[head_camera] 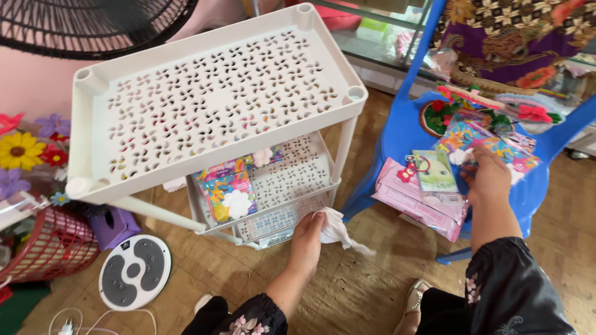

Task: The person wipes the surfaces of various small packaged items and decorative objects with a white cloth. They handle each item individually, wiping it and then placing it into a white plastic shelving unit or onto a blue chair.

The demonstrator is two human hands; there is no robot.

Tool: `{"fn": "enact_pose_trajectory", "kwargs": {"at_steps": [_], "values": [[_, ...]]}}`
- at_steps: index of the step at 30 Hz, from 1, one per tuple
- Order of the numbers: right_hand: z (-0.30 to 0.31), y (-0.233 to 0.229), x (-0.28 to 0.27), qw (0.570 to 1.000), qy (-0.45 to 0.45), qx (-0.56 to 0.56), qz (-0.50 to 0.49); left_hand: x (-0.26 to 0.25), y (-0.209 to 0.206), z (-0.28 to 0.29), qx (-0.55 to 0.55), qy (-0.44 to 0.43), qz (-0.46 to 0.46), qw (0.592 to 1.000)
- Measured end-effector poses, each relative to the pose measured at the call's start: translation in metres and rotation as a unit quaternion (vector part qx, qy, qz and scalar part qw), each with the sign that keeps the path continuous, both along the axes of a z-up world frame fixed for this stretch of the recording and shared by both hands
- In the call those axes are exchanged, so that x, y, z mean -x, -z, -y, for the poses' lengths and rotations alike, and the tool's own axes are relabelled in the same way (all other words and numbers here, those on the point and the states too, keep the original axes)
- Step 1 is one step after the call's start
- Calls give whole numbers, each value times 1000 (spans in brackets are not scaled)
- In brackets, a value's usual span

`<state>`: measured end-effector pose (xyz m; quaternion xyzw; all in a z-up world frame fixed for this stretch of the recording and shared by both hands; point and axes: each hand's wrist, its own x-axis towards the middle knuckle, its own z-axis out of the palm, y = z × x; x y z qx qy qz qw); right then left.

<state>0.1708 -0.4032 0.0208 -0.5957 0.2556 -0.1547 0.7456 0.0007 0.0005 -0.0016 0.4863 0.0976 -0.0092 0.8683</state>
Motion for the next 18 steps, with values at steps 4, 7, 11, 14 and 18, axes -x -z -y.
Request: {"fn": "enact_pose_trajectory", "kwargs": {"at_steps": [4, 7, 11, 14, 18], "values": [[-6, 4, -1, 984, 40, 125, 118, 7, 3, -6, -7, -12, -8, 1000], [-18, -10, 13, 951, 69, 238, 183, 18, 2, -14, 0, -20, -20, 1000], [-48, -40, 44, 871, 80, 401, 272, 36, 0, -25, -47, -45, -39, 997], [-79, -60, 68, 920, 32, 281, 271, 49, 0, -31, -32, -32, -74, 996], [-123, -80, 114, 954, -35, 181, 235, 61, -1, -40, -58, -1, -86, 995]]}}
